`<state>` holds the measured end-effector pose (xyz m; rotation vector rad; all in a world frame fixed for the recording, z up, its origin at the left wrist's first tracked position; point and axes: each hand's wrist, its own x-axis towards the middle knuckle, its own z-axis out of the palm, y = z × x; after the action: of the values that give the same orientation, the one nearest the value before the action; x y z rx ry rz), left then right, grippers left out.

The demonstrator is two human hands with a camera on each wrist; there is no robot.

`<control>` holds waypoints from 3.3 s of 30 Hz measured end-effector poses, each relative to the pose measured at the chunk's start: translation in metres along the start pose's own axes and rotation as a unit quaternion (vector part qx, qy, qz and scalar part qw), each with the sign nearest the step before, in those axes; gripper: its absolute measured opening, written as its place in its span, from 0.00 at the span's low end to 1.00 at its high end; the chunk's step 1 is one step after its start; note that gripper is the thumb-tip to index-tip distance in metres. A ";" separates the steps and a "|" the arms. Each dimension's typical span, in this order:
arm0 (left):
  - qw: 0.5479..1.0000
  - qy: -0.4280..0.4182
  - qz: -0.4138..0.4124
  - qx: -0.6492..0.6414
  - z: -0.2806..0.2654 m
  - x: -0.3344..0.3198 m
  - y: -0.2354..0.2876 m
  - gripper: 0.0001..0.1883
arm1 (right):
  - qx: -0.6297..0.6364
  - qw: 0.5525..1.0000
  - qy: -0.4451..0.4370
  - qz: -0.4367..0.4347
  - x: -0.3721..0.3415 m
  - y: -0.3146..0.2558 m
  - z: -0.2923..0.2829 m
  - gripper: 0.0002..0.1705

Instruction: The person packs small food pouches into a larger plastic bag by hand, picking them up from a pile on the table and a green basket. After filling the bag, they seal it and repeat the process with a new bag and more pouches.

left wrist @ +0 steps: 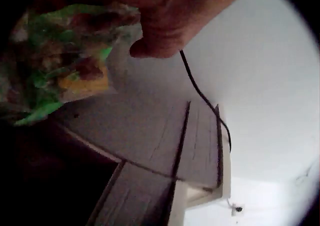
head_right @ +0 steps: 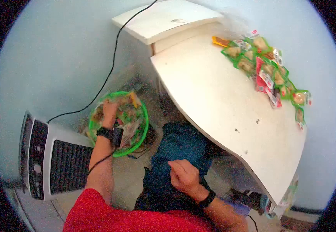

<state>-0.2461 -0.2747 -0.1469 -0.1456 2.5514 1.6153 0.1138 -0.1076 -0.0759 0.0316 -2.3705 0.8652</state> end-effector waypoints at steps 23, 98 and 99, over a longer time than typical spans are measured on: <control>0.948 0.074 0.284 0.118 0.027 -0.090 0.105 0.39 | 0.037 0.998 0.051 0.018 -0.014 -0.002 -0.008 0.14; 0.833 -0.145 0.496 0.198 0.157 -0.169 0.227 0.30 | -0.214 0.948 0.220 -0.084 0.441 0.269 -0.193 0.21; 0.831 -0.144 0.497 0.205 0.158 -0.168 0.226 0.30 | -0.164 0.936 0.285 -0.125 0.437 0.260 -0.203 0.22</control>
<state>-0.1052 -0.0322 0.0133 1.5542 2.7409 1.0195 -0.1903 0.2940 0.1371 -0.0464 -1.8755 0.2893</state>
